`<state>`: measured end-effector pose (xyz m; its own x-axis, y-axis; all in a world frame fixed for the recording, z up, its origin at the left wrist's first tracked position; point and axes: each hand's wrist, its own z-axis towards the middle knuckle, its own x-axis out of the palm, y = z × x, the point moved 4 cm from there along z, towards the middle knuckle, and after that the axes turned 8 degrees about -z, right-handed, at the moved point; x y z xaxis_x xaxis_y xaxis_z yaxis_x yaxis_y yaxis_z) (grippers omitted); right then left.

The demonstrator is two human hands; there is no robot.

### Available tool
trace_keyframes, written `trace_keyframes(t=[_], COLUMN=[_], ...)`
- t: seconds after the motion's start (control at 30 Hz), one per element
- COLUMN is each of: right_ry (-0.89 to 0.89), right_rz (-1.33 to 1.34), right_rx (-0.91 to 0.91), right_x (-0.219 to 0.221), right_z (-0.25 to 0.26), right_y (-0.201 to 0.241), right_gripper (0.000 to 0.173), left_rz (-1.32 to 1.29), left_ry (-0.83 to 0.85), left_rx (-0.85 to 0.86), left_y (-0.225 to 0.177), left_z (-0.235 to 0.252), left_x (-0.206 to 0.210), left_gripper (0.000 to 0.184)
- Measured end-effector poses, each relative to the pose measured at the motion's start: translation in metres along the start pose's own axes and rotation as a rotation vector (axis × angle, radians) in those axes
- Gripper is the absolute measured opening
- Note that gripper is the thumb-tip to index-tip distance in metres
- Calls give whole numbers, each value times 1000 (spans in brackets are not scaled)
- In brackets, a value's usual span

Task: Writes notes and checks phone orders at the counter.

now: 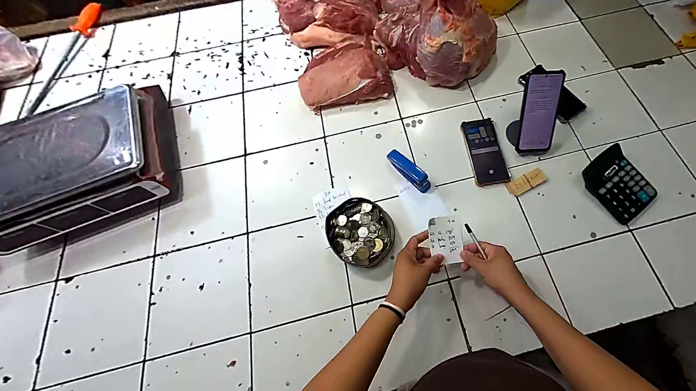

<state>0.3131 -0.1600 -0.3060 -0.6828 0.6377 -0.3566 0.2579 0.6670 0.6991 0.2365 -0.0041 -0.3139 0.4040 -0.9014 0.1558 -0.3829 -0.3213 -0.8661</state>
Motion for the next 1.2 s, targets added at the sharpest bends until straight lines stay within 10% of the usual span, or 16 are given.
trace_keyframes(t=[0.37, 0.63, 1.2], right_ry=[-123, -21, 5], right_rz=[359, 213, -105], right_rx=[-82, -283, -135], right_x=[8, 48, 64], right_z=[-1, 10, 25], right_y=[8, 18, 29], right_gripper=[73, 35, 41], left_rz=[-45, 277, 428], left_ry=[-55, -128, -69], left_rx=[-9, -108, -153], left_y=[10, 36, 38], left_z=[-10, -12, -3], left_x=[-33, -36, -34], left_gripper=[64, 80, 82])
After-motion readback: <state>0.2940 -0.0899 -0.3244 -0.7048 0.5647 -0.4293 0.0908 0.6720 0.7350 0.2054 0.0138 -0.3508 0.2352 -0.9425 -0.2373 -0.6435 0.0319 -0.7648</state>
